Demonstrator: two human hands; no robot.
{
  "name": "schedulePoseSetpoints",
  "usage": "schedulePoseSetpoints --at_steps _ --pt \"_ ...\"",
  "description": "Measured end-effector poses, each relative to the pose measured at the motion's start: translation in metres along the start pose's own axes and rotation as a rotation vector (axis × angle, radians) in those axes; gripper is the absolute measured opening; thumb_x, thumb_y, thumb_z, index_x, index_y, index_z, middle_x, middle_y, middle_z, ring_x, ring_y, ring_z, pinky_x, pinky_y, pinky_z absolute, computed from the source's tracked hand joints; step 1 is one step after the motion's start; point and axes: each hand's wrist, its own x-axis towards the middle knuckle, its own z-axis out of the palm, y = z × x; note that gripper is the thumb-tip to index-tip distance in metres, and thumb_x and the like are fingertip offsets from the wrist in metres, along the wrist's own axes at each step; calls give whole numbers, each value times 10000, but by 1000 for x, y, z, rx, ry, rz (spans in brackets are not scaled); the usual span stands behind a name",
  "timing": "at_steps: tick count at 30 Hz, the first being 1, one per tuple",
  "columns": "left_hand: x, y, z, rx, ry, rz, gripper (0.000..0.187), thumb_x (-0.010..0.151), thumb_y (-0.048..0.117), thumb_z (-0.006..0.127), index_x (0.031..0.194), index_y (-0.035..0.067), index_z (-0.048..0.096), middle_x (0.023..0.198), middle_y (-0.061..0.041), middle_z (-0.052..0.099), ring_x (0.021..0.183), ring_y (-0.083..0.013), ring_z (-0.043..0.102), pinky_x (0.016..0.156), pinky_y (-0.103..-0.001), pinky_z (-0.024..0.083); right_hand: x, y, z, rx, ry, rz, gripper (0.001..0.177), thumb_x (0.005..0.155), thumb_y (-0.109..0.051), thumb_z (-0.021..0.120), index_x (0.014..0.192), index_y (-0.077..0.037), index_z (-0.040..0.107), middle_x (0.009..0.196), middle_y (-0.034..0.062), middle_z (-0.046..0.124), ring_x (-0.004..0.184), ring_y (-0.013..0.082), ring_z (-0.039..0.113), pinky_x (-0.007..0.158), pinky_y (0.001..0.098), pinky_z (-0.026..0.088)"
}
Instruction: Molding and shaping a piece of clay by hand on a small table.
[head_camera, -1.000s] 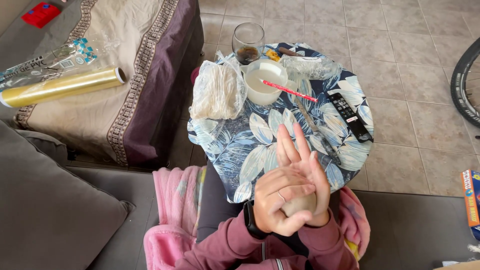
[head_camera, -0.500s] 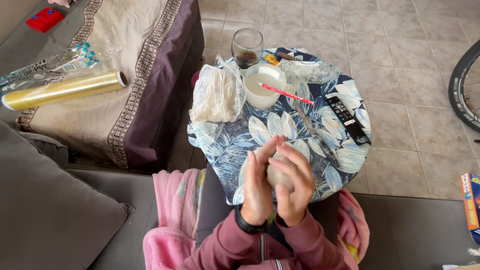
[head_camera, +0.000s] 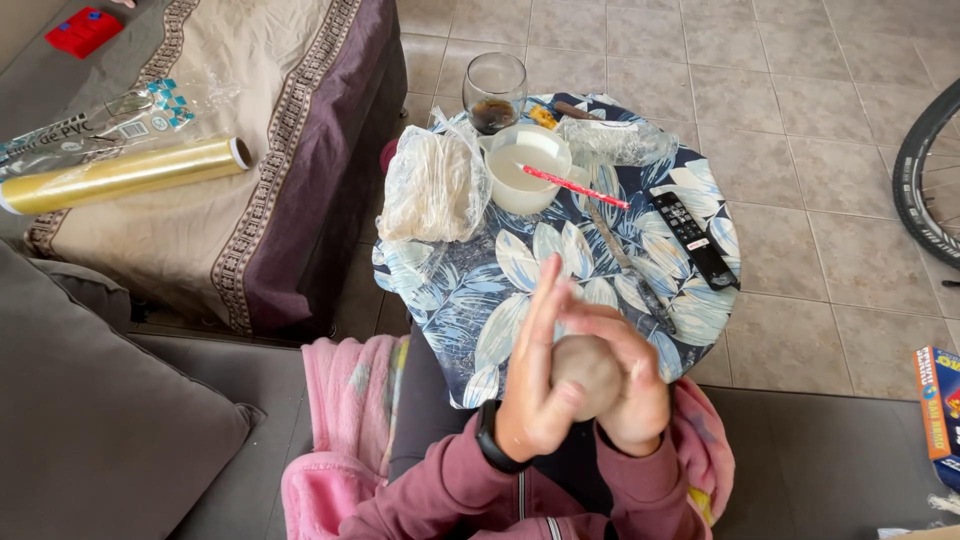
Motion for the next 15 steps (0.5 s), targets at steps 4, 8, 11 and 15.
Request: schedulePoseSetpoints --at_steps 4,8,11,15 --pt "-10 2 2 -59 21 83 585 1090 469 438 1369 -23 588 1642 -233 344 1549 -445 400 1298 -540 344 14 -13 29 -326 81 -108 760 1140 -614 244 1618 -23 221 1752 202 56 1671 336 16 1396 504 -12" --pt "-2 9 -5 -27 73 202 246 908 217 568 921 23 719 984 -103 734 921 -295 703 869 -392 581 16 -17 50 -303 197 -154 779 1122 -588 236 1627 0 152 1745 232 57 1673 348 10 1404 524 -33" --pt "5 12 -9 -77 73 200 127 857 46 580 827 36 703 881 -84 731 814 -255 694 804 -347 567 9 -8 51 -206 268 -164 742 1095 -527 230 1609 8 216 1731 250 135 1664 362 91 1400 528 42" --pt "-3 -3 -3 -387 257 -14 293 1032 135 479 825 31 658 874 -118 700 850 -273 687 835 -382 594 -6 12 40 262 351 -256 552 1132 -415 293 1540 -83 462 1678 195 346 1639 331 251 1389 542 177"
